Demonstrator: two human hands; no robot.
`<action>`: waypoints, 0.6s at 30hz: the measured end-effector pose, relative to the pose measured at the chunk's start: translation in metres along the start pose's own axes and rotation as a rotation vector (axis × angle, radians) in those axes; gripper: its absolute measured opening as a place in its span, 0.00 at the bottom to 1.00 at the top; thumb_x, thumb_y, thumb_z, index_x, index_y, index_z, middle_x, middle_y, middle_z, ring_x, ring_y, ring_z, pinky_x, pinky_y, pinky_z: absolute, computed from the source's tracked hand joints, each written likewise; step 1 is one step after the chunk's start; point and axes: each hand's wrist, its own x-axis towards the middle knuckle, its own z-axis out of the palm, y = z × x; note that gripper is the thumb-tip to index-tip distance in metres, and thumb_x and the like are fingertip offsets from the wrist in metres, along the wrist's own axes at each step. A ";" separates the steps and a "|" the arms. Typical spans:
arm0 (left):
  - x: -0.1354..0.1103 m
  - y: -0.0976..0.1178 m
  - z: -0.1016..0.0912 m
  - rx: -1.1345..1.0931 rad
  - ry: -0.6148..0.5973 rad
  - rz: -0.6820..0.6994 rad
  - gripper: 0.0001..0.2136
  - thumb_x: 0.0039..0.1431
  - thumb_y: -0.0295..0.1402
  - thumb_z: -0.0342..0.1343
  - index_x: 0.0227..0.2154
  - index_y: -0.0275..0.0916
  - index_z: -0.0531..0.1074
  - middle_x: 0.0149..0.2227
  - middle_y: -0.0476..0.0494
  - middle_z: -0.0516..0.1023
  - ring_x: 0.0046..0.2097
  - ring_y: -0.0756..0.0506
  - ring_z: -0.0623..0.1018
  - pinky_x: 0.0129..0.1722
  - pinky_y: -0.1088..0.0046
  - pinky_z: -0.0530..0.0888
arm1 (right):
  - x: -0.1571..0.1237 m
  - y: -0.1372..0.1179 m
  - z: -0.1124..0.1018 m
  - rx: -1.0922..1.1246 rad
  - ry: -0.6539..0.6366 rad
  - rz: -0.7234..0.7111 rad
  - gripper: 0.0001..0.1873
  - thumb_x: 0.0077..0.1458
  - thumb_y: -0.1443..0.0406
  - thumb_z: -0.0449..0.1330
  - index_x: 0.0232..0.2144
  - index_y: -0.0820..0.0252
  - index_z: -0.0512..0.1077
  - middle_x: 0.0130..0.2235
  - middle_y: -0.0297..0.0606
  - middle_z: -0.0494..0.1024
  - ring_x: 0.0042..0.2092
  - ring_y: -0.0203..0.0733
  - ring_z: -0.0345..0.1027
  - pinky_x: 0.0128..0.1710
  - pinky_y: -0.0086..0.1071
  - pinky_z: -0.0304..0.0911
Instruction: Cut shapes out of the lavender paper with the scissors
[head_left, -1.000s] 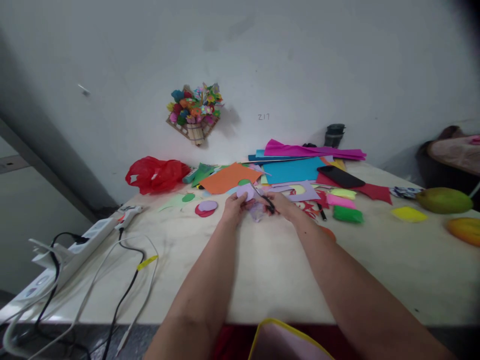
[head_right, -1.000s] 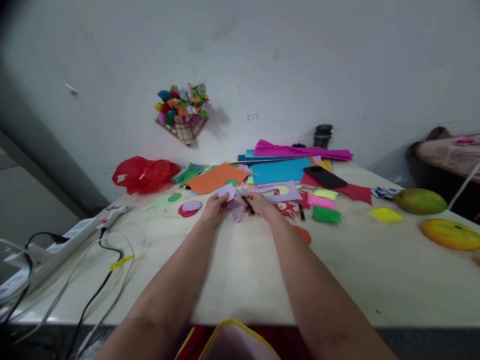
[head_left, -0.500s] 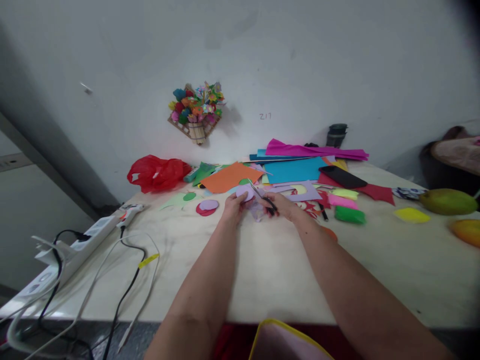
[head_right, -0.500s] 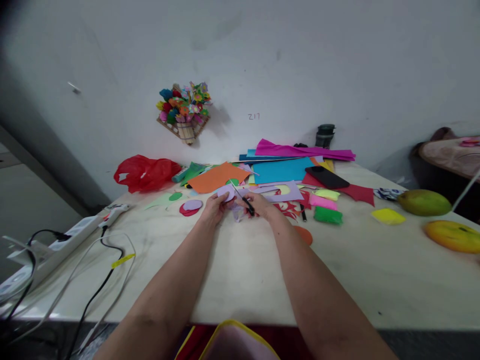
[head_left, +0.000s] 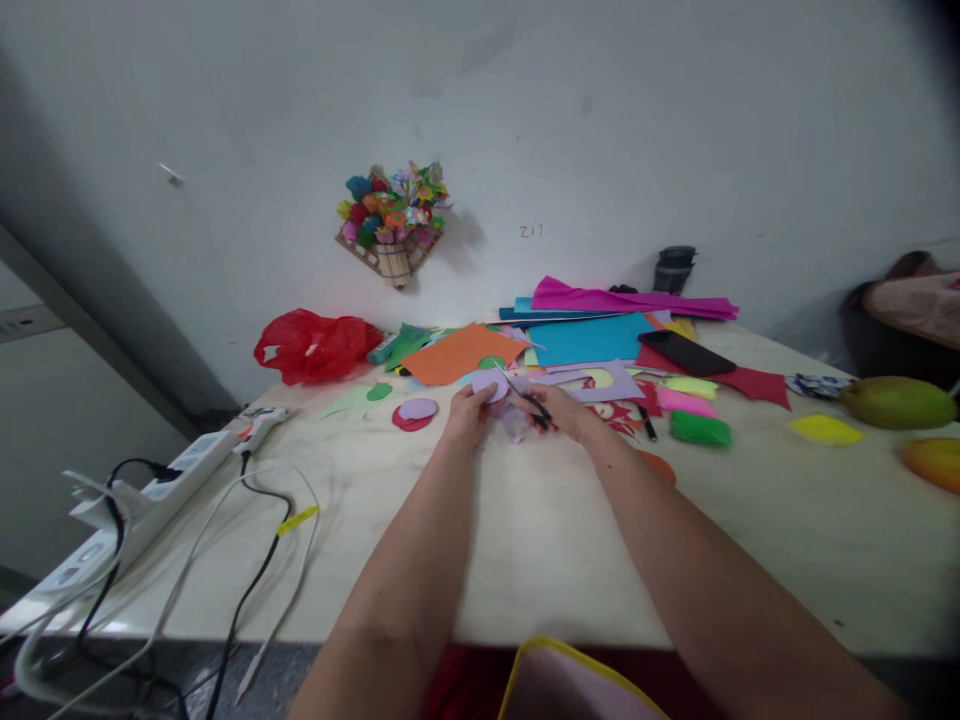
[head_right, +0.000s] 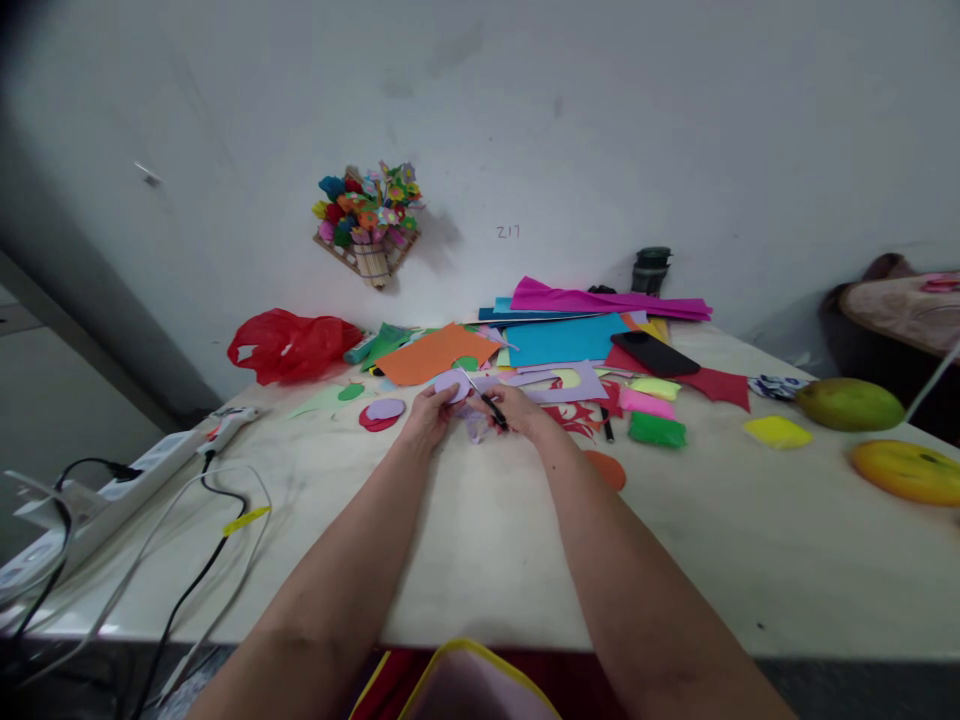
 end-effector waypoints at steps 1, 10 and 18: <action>0.000 0.000 0.000 0.001 0.001 0.001 0.06 0.50 0.19 0.67 0.32 0.29 0.78 0.32 0.40 0.83 0.33 0.48 0.82 0.37 0.76 0.79 | -0.001 -0.001 0.000 0.004 0.001 -0.001 0.16 0.51 0.58 0.69 0.26 0.58 0.67 0.17 0.28 0.69 0.16 0.30 0.59 0.13 0.23 0.49; 0.005 -0.003 -0.003 0.012 0.034 0.002 0.09 0.48 0.20 0.68 0.34 0.29 0.78 0.36 0.38 0.84 0.40 0.43 0.84 0.44 0.69 0.80 | 0.001 -0.001 0.001 0.012 -0.002 -0.010 0.16 0.52 0.57 0.67 0.25 0.58 0.66 0.16 0.27 0.67 0.16 0.30 0.57 0.14 0.24 0.48; 0.005 -0.003 -0.004 -0.025 0.024 -0.005 0.10 0.47 0.20 0.69 0.34 0.29 0.78 0.36 0.36 0.84 0.42 0.41 0.84 0.48 0.66 0.80 | 0.003 0.002 0.000 0.062 -0.007 -0.041 0.16 0.47 0.56 0.68 0.23 0.58 0.67 0.15 0.27 0.66 0.16 0.30 0.56 0.15 0.25 0.50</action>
